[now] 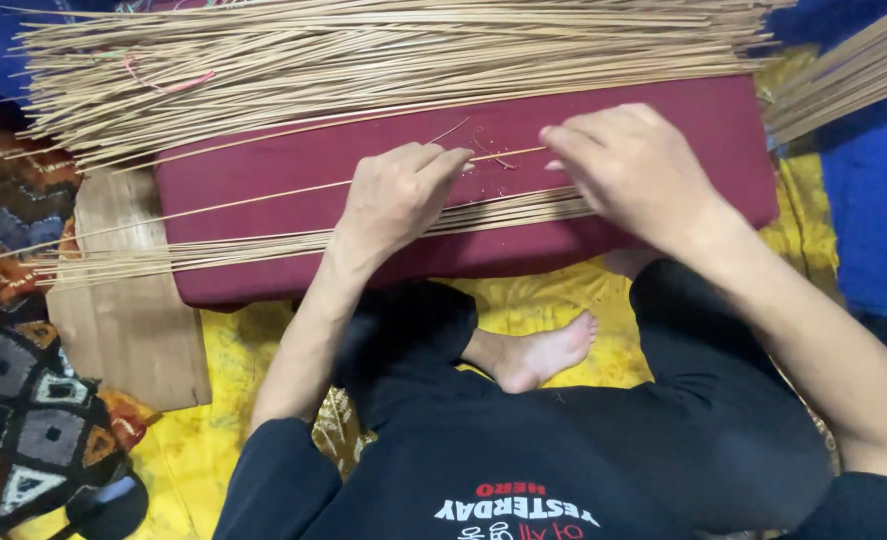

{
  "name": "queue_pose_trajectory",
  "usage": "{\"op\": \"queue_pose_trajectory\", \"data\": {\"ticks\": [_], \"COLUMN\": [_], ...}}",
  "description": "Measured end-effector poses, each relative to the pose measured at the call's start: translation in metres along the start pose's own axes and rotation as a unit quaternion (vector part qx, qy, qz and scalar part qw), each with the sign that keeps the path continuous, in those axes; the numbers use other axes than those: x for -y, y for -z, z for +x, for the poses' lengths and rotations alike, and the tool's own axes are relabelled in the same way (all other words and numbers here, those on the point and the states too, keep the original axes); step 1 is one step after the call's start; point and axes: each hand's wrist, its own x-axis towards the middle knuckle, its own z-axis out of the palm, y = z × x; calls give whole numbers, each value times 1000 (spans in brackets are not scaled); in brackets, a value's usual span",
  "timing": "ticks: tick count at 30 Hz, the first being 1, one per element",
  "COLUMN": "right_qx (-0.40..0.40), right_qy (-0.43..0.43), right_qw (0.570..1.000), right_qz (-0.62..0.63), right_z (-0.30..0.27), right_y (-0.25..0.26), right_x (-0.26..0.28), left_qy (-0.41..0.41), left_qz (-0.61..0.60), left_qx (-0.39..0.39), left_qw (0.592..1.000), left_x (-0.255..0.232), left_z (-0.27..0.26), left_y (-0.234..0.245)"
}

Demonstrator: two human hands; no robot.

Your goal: Arranging and aligning thin wooden sticks into a neat bundle on a flat surface.

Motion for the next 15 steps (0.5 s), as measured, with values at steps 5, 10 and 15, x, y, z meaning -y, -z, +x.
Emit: {"op": "queue_pose_trajectory", "data": {"ticks": [5, 10, 15], "right_qx": [-48, -63, -63], "right_qy": [16, 16, -57], "right_qw": [996, 995, 993], "right_qz": [80, 81, 83], "right_z": [6, -6, -25], "right_y": [-5, -15, -32], "right_x": [41, 0, -5], "left_qy": [-22, -1, 45], "left_qz": [-20, 8, 2], "left_qx": [-13, -21, 2], "left_qw": [999, 1000, 999], "left_x": [-19, 0, -9], "left_z": [5, -8, -10], "left_y": [0, 12, 10]}}
